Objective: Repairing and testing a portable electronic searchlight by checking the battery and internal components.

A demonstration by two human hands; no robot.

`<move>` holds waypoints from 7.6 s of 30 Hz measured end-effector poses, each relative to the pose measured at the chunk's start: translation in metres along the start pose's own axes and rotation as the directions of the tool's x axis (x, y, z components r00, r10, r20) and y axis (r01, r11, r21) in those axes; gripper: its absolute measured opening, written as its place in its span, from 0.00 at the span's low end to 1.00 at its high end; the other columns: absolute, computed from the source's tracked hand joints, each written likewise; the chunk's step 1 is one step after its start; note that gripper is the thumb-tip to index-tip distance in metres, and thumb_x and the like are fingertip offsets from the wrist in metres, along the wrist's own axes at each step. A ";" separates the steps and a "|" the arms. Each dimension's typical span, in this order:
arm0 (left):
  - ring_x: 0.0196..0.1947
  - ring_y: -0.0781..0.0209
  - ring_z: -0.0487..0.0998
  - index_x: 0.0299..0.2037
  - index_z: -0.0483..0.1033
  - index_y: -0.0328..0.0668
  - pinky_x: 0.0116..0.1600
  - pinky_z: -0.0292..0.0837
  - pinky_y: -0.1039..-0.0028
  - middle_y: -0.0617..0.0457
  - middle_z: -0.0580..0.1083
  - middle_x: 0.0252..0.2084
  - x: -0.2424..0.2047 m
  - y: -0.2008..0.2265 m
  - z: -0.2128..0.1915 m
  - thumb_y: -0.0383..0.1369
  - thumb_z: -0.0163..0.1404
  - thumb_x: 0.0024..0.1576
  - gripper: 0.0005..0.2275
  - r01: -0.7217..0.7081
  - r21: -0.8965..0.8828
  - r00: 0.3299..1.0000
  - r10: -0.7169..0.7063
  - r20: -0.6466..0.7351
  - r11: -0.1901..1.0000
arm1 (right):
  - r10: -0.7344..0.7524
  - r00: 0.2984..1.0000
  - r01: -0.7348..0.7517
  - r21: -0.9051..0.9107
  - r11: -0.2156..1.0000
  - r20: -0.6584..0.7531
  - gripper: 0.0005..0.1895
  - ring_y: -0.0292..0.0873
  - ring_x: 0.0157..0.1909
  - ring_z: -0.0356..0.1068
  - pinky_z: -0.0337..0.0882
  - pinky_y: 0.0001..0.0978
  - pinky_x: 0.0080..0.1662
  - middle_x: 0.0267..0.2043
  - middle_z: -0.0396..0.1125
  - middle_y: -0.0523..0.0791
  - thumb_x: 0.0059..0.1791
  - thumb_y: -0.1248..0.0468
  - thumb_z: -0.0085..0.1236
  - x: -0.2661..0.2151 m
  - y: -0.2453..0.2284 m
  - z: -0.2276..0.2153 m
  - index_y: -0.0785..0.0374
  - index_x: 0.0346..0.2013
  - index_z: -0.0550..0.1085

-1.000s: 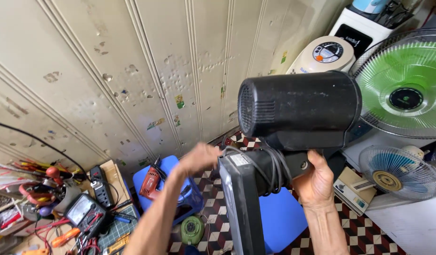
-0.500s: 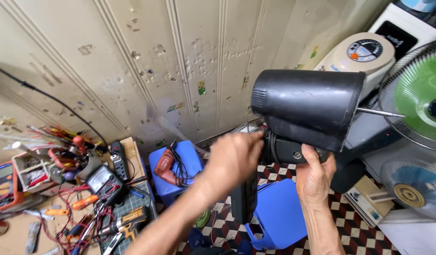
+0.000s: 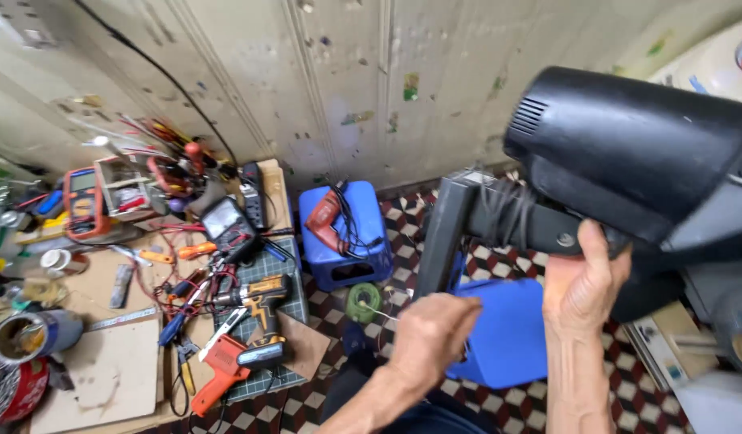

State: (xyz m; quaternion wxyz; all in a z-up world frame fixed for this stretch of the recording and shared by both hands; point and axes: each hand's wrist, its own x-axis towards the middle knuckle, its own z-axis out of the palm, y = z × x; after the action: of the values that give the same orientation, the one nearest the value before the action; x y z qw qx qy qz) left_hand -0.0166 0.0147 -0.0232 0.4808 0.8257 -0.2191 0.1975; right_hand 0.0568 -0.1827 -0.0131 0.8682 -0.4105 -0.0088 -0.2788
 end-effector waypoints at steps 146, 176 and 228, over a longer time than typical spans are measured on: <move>0.62 0.48 0.73 0.75 0.48 0.39 0.66 0.68 0.61 0.39 0.63 0.71 -0.574 -0.153 -0.322 0.28 0.45 0.58 0.32 0.390 -0.912 -0.218 -0.975 0.043 -0.127 | 0.658 0.693 0.131 -0.949 0.287 0.295 0.22 0.49 0.49 0.77 0.75 0.39 0.50 0.49 0.75 0.52 0.50 0.57 0.57 -0.433 0.244 0.100 0.64 0.56 0.73; 0.52 0.46 0.76 0.64 0.67 0.30 0.55 0.70 0.63 0.35 0.75 0.57 -0.545 -0.446 -0.638 0.39 0.50 0.61 0.24 0.921 -0.276 0.069 -0.814 -0.576 0.273 | 0.951 0.245 -0.004 -0.981 0.195 0.188 0.29 0.46 0.47 0.78 0.74 0.37 0.51 0.49 0.77 0.51 0.50 0.50 0.54 -0.567 0.413 0.370 0.63 0.61 0.70; 0.52 0.55 0.81 0.67 0.68 0.45 0.57 0.74 0.69 0.46 0.78 0.55 -0.466 -0.518 -0.796 0.35 0.48 0.60 0.23 0.943 -0.040 0.326 -0.941 -0.088 0.331 | 0.764 0.578 -0.521 -0.851 0.075 -0.287 0.19 0.48 0.30 0.79 0.76 0.36 0.36 0.34 0.76 0.55 0.52 0.66 0.47 -0.601 0.486 0.495 0.69 0.55 0.73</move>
State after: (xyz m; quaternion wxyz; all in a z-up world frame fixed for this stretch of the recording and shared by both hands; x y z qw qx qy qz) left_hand -0.2081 1.0247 -0.2740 0.5088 0.7940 0.3239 -0.0761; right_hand -0.1063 0.7062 -0.1760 0.5393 -0.7812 0.2170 0.2278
